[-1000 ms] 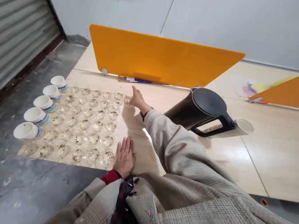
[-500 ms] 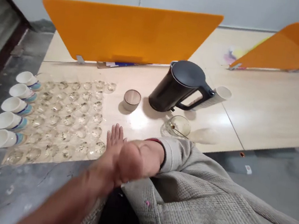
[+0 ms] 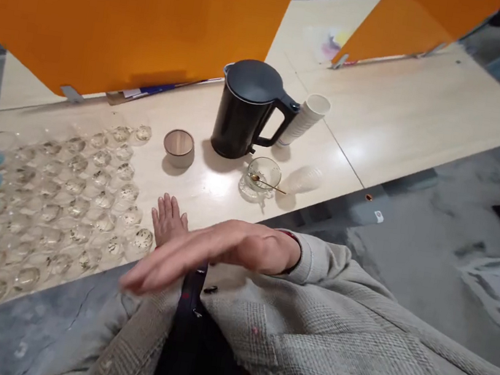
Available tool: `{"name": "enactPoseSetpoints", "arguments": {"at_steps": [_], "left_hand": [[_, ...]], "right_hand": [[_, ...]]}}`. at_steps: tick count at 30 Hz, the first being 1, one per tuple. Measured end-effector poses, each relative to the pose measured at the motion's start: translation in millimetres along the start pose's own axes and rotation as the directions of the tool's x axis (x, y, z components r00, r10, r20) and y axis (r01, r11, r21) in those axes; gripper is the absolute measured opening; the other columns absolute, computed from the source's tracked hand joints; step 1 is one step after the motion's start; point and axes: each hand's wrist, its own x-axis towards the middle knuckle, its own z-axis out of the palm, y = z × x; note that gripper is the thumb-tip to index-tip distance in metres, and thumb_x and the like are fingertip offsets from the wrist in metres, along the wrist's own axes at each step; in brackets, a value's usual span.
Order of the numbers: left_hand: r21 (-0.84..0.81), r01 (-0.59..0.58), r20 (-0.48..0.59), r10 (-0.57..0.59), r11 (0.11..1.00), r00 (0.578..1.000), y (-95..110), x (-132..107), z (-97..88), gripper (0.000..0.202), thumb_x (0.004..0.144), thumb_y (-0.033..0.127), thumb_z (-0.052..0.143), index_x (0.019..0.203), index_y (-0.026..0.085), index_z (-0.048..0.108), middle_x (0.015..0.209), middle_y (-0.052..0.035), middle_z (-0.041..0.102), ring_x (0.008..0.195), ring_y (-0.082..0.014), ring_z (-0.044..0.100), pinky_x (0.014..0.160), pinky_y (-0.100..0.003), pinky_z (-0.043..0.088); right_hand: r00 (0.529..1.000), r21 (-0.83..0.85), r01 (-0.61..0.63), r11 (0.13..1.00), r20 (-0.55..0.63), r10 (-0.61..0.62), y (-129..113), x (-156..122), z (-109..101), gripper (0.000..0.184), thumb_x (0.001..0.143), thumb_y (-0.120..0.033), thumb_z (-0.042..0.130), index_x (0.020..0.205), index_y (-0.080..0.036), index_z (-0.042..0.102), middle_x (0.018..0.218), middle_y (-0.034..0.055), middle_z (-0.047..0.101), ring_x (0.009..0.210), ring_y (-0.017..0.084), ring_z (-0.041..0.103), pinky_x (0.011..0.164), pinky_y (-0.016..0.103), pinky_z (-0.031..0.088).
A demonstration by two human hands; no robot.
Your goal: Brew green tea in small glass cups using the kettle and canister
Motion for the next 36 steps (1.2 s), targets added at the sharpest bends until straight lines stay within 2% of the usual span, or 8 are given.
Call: {"name": "enactPoseSetpoints", "arguments": {"at_steps": [3, 5, 9, 11, 14, 17, 22, 36], "left_hand": [[0.034, -0.018, 0.013, 0.018, 0.999, 1.000, 2, 2, -5.5, 0.067, 0.110, 0.033, 0.042, 0.170, 0.007, 0.033, 0.181, -0.0213, 0.023, 0.172, -0.0357, 0.012, 0.139, -0.063, 0.011], [0.056, -0.022, -0.007, 0.023, 0.998, 1.000, 4, 5, -6.8, 0.067, 0.109, 0.035, 0.042, 0.168, 0.005, 0.037, 0.180, -0.0231, 0.026, 0.171, -0.0383, 0.015, 0.138, -0.065, 0.012], [0.070, -0.032, -0.032, 0.034, 0.997, 0.999, 5, 9, -5.4, 0.067, 0.108, 0.036, 0.039, 0.165, 0.000, 0.040, 0.178, -0.0267, 0.028, 0.170, -0.0413, 0.020, 0.136, -0.068, 0.014], [0.072, -0.033, -0.032, 0.035, 0.997, 0.999, 4, 10, -4.7, 0.068, 0.108, 0.036, 0.039, 0.165, -0.001, 0.041, 0.178, -0.0278, 0.028, 0.169, -0.0422, 0.021, 0.136, -0.069, 0.015], [0.070, -0.036, -0.039, 0.038, 0.997, 0.998, 3, 10, -4.8, 0.069, 0.108, 0.037, 0.038, 0.165, -0.001, 0.041, 0.178, -0.0278, 0.028, 0.169, -0.0420, 0.021, 0.135, -0.070, 0.015], [0.069, -0.038, -0.049, 0.042, 0.997, 0.998, 4, 9, -6.2, 0.068, 0.108, 0.038, 0.039, 0.166, 0.001, 0.040, 0.178, -0.0270, 0.030, 0.169, -0.0410, 0.021, 0.136, -0.069, 0.015], [0.084, -0.041, -0.047, 0.045, 0.996, 0.998, 5, 8, -8.7, 0.068, 0.108, 0.038, 0.037, 0.165, 0.000, 0.041, 0.178, -0.0275, 0.029, 0.170, -0.0407, 0.021, 0.136, -0.068, 0.015], [0.067, -0.042, -0.050, 0.046, 0.997, 0.998, 3, 9, -7.7, 0.069, 0.108, 0.039, 0.038, 0.165, 0.001, 0.041, 0.177, -0.0276, 0.030, 0.170, -0.0405, 0.019, 0.136, -0.068, 0.014]], "right_hand": [[0.977, -0.112, -0.009, 0.994, -0.213, -0.015, 5, -38, -6, 0.056, 0.102, -0.066, 0.063, 0.144, -0.030, 0.071, 0.151, 0.0114, 0.070, 0.136, 0.027, 0.069, 0.115, 0.046, 0.055], [0.856, -0.264, -0.094, 0.960, -0.514, -0.058, 14, -75, -16, 0.049, 0.101, -0.054, 0.070, 0.143, -0.027, 0.071, 0.137, 0.0107, 0.077, 0.121, 0.023, 0.075, 0.107, 0.044, 0.060], [0.291, -0.550, -0.463, 0.695, -0.835, -0.467, 31, -157, -59, 0.031, 0.099, -0.045, 0.071, 0.124, -0.027, 0.077, 0.110, 0.0060, 0.082, 0.098, 0.022, 0.076, 0.095, 0.044, 0.064], [0.151, -0.519, -0.732, 0.441, -0.755, -0.638, 35, -190, -86, 0.029, 0.099, -0.040, 0.066, 0.120, -0.024, 0.078, 0.109, 0.0098, 0.081, 0.102, 0.028, 0.074, 0.098, 0.051, 0.061], [0.232, -0.390, -0.913, 0.122, -0.741, -0.630, 40, -220, -119, 0.028, 0.094, -0.028, 0.069, 0.119, -0.019, 0.080, 0.122, 0.0164, 0.081, 0.122, 0.037, 0.067, 0.110, 0.060, 0.052], [0.311, -0.365, -0.931, -0.014, -0.773, -0.553, 46, -227, -134, 0.029, 0.092, -0.018, 0.066, 0.117, -0.020, 0.081, 0.127, 0.0160, 0.081, 0.136, 0.039, 0.059, 0.120, 0.065, 0.042], [0.340, -0.375, -0.925, -0.056, -0.755, -0.561, 53, -225, -141, 0.025, 0.096, -0.017, 0.061, 0.097, -0.026, 0.084, 0.105, 0.0099, 0.083, 0.130, 0.034, 0.062, 0.129, 0.065, 0.028], [0.415, -0.461, -0.884, -0.070, -0.708, -0.571, 40, -234, -153, 0.025, 0.102, -0.026, 0.060, 0.085, -0.023, 0.078, 0.097, 0.0118, 0.082, 0.103, 0.030, 0.067, 0.095, 0.046, 0.056]]}}
